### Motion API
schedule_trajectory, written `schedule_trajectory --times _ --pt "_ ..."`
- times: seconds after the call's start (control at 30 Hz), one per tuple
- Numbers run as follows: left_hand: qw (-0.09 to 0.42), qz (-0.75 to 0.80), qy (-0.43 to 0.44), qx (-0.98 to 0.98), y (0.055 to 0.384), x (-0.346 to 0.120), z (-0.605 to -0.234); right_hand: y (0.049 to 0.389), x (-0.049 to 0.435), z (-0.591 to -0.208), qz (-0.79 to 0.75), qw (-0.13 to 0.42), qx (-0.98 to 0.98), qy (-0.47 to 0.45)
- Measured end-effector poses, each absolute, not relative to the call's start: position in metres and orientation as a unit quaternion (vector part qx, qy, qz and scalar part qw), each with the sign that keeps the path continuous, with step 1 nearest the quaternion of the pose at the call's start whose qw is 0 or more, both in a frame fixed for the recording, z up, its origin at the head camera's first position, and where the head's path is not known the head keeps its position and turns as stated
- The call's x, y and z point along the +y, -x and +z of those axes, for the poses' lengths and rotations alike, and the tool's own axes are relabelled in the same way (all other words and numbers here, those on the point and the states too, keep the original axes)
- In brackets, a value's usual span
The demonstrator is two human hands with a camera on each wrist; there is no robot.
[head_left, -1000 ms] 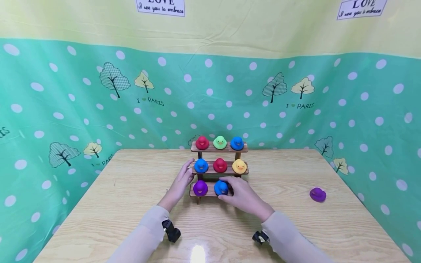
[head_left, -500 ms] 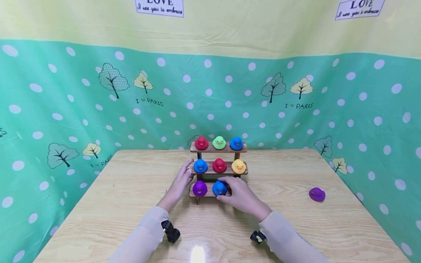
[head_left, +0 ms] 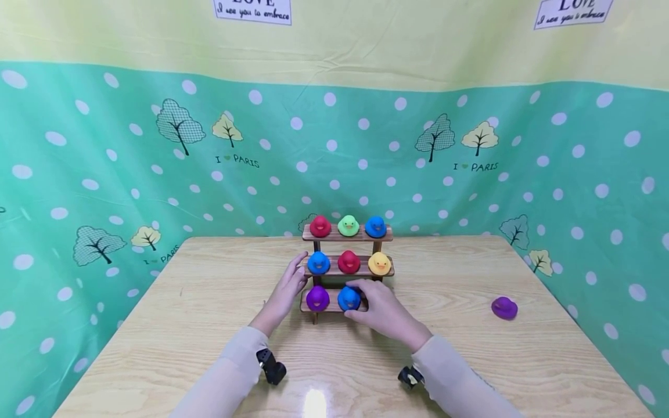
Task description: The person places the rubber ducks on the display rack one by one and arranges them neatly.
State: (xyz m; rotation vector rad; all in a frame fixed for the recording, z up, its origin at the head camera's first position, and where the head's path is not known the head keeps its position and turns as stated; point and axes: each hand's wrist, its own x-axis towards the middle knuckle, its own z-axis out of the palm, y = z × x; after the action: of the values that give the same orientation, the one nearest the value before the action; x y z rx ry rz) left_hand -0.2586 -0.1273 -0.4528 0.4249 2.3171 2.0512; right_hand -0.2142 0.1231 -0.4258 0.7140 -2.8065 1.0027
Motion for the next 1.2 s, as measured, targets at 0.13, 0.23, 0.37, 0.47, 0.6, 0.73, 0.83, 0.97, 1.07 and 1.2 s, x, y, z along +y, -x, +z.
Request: schedule_trajectory --times 0.13,0.23,0.37,0.47,0.6,0.73,0.83,0.97,1.07,1.2 --pt "0.009 0.657 -0.137 0.742 0.259 -0.127 -0.454 0.214 0.123 -0.426 0.326 0.039 -0.916 -0.232" --pt "0.008 0.658 -0.14 0.74 0.258 -0.127 -0.454 0.214 0.123 -0.426 0.325 0.04 -0.916 -0.231" --pt "0.007 0.66 -0.141 0.737 0.258 -0.127 -0.454 0.214 0.124 -0.426 0.33 0.041 -0.914 -0.234" --pt "0.007 0.66 -0.141 0.738 0.257 -0.127 -0.454 0.212 0.126 -0.426 0.34 0.038 -0.909 -0.237" --pt "0.005 0.66 -0.142 0.737 0.257 -0.126 -0.454 0.211 0.13 -0.426 0.353 0.029 -0.904 -0.239" --pt "0.004 0.662 -0.142 0.736 0.258 -0.126 -0.455 0.209 0.134 -0.425 0.367 0.017 -0.898 -0.242" --pt "0.005 0.658 -0.144 0.739 0.258 -0.127 -0.454 0.207 0.139 -0.425 0.372 0.01 -0.896 -0.241" --pt "0.007 0.653 -0.143 0.744 0.257 -0.126 -0.452 0.205 0.147 -0.423 0.372 -0.001 -0.898 -0.233" --pt "0.008 0.654 -0.141 0.743 0.256 -0.126 -0.452 0.203 0.153 -0.421 0.374 -0.006 -0.9 -0.224" --pt "0.01 0.658 -0.139 0.74 0.256 -0.126 -0.451 0.201 0.161 -0.418 0.376 0.001 -0.902 -0.214"
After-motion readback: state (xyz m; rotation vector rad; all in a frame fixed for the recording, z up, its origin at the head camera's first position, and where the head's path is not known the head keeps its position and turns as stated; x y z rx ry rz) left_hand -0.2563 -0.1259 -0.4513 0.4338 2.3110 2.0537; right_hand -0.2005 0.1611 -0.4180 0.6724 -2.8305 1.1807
